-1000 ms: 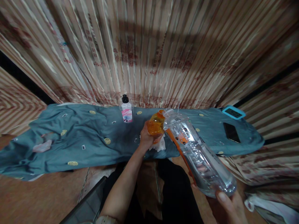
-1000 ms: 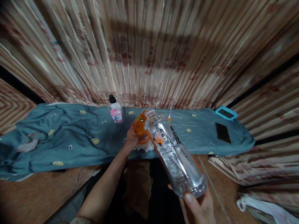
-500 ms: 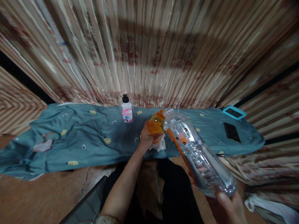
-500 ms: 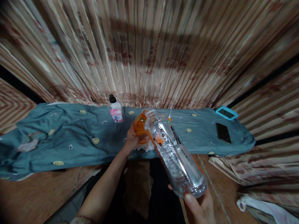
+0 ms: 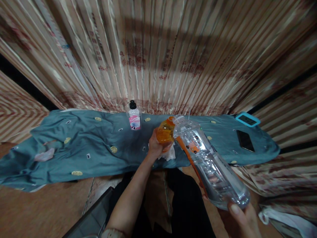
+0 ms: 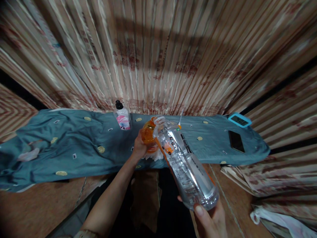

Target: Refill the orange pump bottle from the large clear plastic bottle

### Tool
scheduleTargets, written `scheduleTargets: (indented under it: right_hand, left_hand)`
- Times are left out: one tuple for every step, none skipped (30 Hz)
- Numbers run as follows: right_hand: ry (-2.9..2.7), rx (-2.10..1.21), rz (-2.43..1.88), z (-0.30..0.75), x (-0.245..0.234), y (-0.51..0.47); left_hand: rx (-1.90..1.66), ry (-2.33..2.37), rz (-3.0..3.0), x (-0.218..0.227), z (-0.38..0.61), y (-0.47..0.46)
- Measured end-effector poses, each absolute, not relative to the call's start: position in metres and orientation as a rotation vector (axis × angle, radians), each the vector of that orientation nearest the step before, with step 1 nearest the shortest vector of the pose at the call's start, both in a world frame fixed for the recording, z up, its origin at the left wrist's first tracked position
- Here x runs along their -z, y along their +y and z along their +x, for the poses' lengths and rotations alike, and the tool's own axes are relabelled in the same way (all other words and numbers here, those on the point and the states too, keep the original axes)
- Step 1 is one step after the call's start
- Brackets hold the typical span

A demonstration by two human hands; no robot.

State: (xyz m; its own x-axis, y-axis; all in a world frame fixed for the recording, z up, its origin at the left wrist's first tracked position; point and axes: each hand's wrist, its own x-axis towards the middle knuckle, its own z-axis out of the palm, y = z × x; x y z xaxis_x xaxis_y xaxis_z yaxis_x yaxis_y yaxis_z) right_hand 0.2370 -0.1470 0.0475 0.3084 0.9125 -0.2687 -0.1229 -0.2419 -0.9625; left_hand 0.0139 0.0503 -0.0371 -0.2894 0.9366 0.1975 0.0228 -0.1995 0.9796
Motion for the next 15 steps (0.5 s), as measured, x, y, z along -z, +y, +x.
scheduleTargets:
  right_hand:
    - [-0.775,-1.188,-1.478,0.237,-0.049,-0.147]
    - [-0.778,-1.200,-1.480,0.237,-0.051,-0.147]
    - [-0.776,-1.213,-1.481,0.237,-0.053,-0.146]
    - [-0.767,-1.224,-1.481,0.236,-0.055,-0.146]
    - [-0.754,-1.229,-1.483,0.235,-0.057,-0.146]
    - [-0.738,-1.232,-1.491,0.234,-0.058,-0.146]
    - [-0.723,-1.238,-1.500,0.233,-0.059,-0.146]
    - [-0.712,-1.243,-1.501,0.232,-0.059,-0.146]
    - [-0.708,-1.240,-1.497,0.232,-0.058,-0.146]
    - [-0.714,-1.227,-1.489,0.232,-0.056,-0.146]
    - [-0.729,-1.205,-1.481,0.233,-0.053,-0.147]
    - [-0.747,-1.179,-1.472,0.234,-0.050,-0.147]
    - [-0.770,-1.149,-1.462,0.236,-0.046,-0.147]
    - [-0.799,-1.124,-1.443,0.237,-0.042,-0.148]
    - [-0.823,-1.113,-1.422,0.239,-0.038,-0.148]
  left_hand:
    - [-1.595,1.301,1.188,0.038,0.014,0.051]
    - [-1.607,1.286,1.175,0.039,0.015,0.051]
    - [-1.619,1.277,1.164,0.040,0.016,0.051]
    - [-1.625,1.280,1.159,0.040,0.016,0.052]
    - [-1.624,1.294,1.164,0.041,0.016,0.052]
    - [-1.618,1.312,1.176,0.041,0.016,0.052]
    - [-1.611,1.325,1.192,0.040,0.016,0.052]
    - [-1.607,1.331,1.206,0.040,0.015,0.051]
    - [-1.604,1.328,1.216,0.040,0.015,0.051]
    - [-1.603,1.321,1.220,0.040,0.015,0.051]
    - [-1.603,1.315,1.217,0.040,0.014,0.051]
    - [-1.599,1.314,1.212,0.040,0.014,0.051]
    - [-1.593,1.318,1.206,0.040,0.014,0.051]
    - [-1.589,1.321,1.201,0.041,0.014,0.051]
    - [-1.588,1.320,1.197,0.041,0.015,0.051]
